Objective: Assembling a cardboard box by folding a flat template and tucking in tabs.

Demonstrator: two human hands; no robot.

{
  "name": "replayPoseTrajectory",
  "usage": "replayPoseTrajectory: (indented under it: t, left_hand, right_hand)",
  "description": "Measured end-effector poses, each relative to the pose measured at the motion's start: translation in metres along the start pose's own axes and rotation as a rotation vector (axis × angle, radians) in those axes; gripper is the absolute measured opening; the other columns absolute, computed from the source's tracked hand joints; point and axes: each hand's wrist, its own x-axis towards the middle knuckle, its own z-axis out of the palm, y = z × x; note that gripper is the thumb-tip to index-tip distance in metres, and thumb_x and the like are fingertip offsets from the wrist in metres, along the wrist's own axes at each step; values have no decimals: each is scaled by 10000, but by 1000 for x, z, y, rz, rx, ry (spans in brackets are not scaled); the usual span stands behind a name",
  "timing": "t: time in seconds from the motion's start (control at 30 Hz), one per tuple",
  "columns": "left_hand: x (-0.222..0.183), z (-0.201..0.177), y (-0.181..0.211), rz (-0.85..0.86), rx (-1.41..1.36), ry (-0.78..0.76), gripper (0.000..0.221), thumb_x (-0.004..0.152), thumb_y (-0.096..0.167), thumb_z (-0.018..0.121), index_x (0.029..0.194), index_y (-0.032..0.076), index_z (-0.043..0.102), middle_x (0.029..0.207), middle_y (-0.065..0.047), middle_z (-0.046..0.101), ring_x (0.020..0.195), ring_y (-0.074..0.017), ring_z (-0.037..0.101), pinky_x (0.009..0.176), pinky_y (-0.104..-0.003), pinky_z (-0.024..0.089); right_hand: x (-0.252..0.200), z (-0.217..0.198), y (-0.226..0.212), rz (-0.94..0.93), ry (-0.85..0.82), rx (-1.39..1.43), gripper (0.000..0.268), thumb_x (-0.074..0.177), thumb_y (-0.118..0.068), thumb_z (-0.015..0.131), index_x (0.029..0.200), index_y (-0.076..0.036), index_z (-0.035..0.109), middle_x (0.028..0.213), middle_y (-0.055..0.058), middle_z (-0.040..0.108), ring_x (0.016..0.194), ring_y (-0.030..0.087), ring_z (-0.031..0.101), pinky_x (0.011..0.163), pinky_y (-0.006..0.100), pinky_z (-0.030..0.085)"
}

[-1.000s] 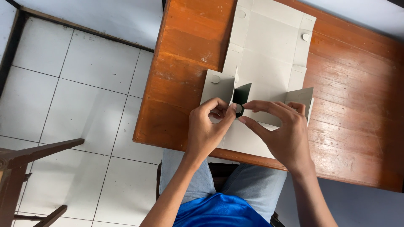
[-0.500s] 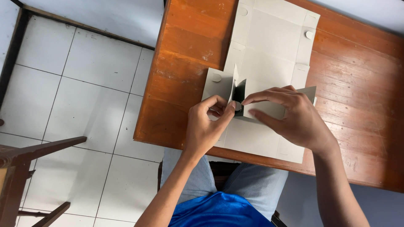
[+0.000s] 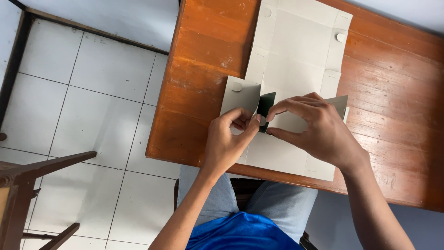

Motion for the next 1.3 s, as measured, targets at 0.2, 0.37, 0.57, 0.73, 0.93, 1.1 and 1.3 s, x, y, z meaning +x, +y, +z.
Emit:
replayPoseTrajectory:
  t: [0.2, 0.37, 0.57, 0.73, 0.93, 1.1, 1.3]
  left_hand:
    - [-2, 4, 2, 1, -28, 58, 265, 957, 284, 652, 749, 121, 626, 695, 49, 606, 708, -87, 555, 717, -266, 518]
    - [-4, 7, 2, 29, -29, 77, 266, 965, 275, 648, 747, 125, 619, 689, 58, 602, 705, -79, 561, 730, -263, 527]
    - [-4, 4, 7, 99, -2, 62, 233, 962, 221, 664, 762, 110, 618, 690, 36, 615, 683, -91, 556, 696, -267, 522]
    - [-6, 1, 11, 181, 79, 60, 161, 965, 204, 664, 847, 93, 664, 762, 17, 687, 701, -113, 619, 699, -270, 562]
    - [-16, 9, 7, 308, 90, 153, 160, 982, 201, 656, 946, 45, 667, 867, -52, 723, 791, -163, 695, 747, -288, 591]
    - [-20, 16, 5, 438, 297, 189, 300, 946, 342, 682, 969, 44, 655, 829, -43, 668, 800, -188, 661, 744, -324, 551]
    - [-19, 19, 4, 606, 446, 274, 66, 947, 88, 694, 904, 53, 658, 776, -22, 651, 674, -189, 643, 604, -315, 517]
  right_hand:
    - [5, -3, -1, -10, -38, -23, 232, 849, -129, 818, 1054, -138, 709, 1053, -48, 772, 932, 155, 737, 971, 365, 475]
    - [4, -4, 1, -30, -49, -24, 228, 852, -119, 810, 1055, -130, 706, 1056, -45, 771, 944, 159, 740, 941, 360, 473]
    - [8, -5, 3, -37, -38, 6, 194, 867, -151, 818, 1032, -123, 720, 1007, -36, 774, 903, 160, 744, 953, 355, 505]
    - [11, -8, 0, -38, -45, 26, 149, 896, -149, 785, 1035, -124, 738, 995, -39, 790, 865, 151, 749, 944, 345, 519]
    - [13, -10, 1, -3, -67, 71, 166, 885, -131, 787, 1043, -120, 739, 998, -16, 785, 906, 161, 745, 942, 335, 535]
    - [19, -13, 6, 200, -244, 200, 177, 895, -207, 748, 1064, -161, 718, 1012, -43, 803, 964, 128, 759, 887, 305, 575]
    - [29, -17, 5, 286, -290, 214, 654, 825, -203, 807, 1414, -246, 525, 1356, -88, 693, 1068, 85, 784, 882, 305, 538]
